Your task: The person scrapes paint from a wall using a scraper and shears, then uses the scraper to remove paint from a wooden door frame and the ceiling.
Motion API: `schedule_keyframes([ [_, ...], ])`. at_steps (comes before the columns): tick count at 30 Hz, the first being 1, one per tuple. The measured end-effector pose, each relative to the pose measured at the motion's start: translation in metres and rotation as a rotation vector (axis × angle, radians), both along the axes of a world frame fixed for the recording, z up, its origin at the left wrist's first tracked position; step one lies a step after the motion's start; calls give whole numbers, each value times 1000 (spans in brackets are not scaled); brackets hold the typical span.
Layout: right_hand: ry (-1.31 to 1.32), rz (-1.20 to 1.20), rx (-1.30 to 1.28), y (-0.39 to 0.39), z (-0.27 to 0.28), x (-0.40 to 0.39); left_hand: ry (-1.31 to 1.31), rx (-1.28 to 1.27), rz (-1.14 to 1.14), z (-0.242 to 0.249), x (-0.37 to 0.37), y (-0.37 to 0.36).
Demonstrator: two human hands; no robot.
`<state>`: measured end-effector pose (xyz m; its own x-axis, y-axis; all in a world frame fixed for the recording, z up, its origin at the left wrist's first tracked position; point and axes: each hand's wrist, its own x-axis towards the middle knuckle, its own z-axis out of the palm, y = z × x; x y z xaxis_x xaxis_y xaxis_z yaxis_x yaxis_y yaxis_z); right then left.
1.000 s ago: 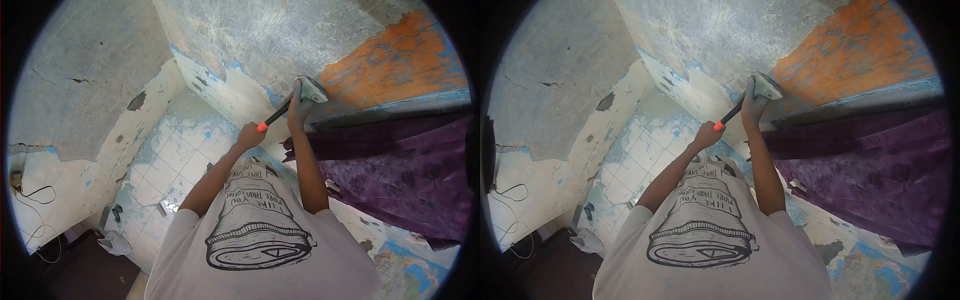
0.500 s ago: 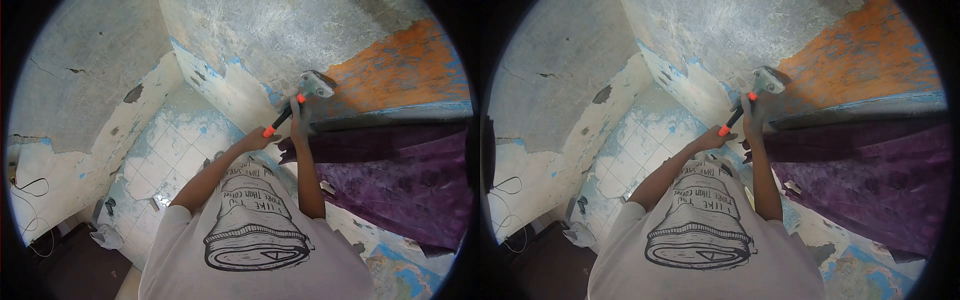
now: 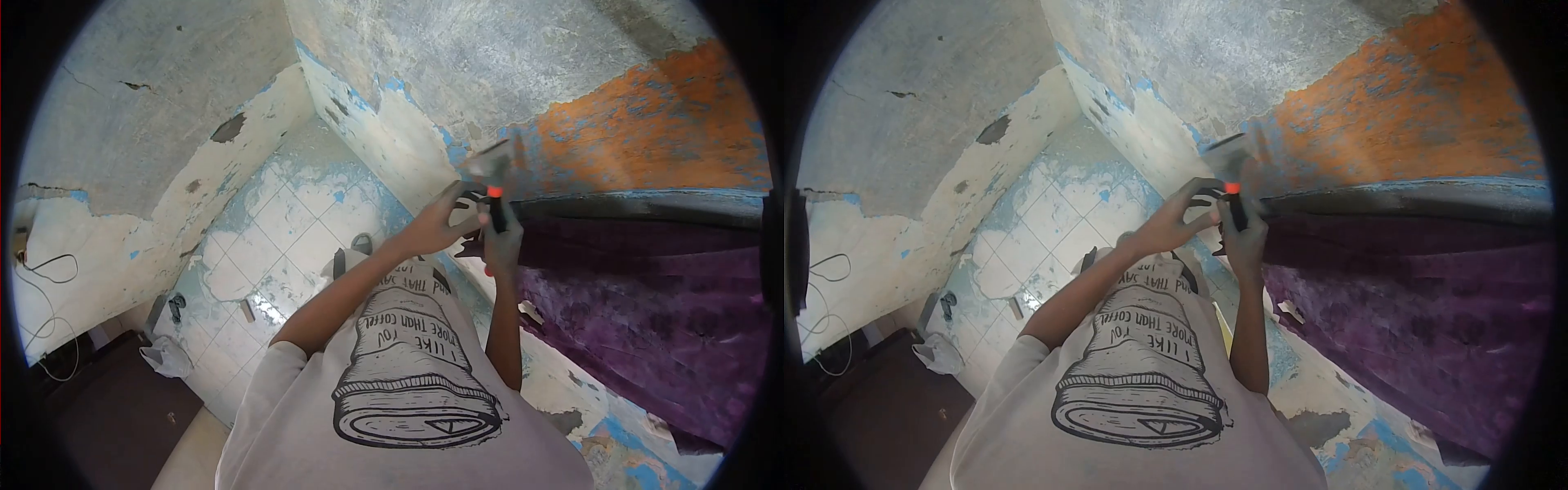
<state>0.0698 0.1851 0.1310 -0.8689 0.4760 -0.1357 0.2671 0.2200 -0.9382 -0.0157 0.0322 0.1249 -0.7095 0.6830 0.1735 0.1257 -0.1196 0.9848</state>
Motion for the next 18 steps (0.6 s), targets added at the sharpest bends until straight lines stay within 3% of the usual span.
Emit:
schedule_keyframes([
  [1, -41, 16, -3, -1, -3, 1, -203, 30, 76, 14, 10, 4],
  [2, -40, 27, -3, 0, -4, 3, -201, 31, 87, 14, 9, 5],
  [4, -38, 277, 314, 0, 3, 4, -459, -196, 114, 10, 3, 8],
  [5, -125, 336, 279, 0, 14, 7, -355, -49, 254, -29, 4, 19],
  [6, -124, 350, 282, 4, 22, 11, -356, -43, 268, -25, 4, 20],
  [8, -98, 528, 229, 13, 35, 20, -748, 300, 358, -18, 4, 12],
  [10, -157, 608, 250, 25, 54, 28, -840, 373, 379, -26, -1, 9],
  [12, -225, 624, -73, 29, 82, 35, -1024, 595, 498, -27, -1, 5],
  [13, -229, 637, -73, 32, 84, 36, -1059, 631, 521, -26, 2, 2],
  [15, 206, 647, -51, 34, 83, 40, -1067, 671, 542, -26, 11, 0],
  [16, 193, 666, -59, 36, 81, 42, -1073, 705, 551, -26, 17, -1],
  [18, 424, 522, -225, 34, 73, 45, -1095, 721, 572, -24, 34, -1],
])
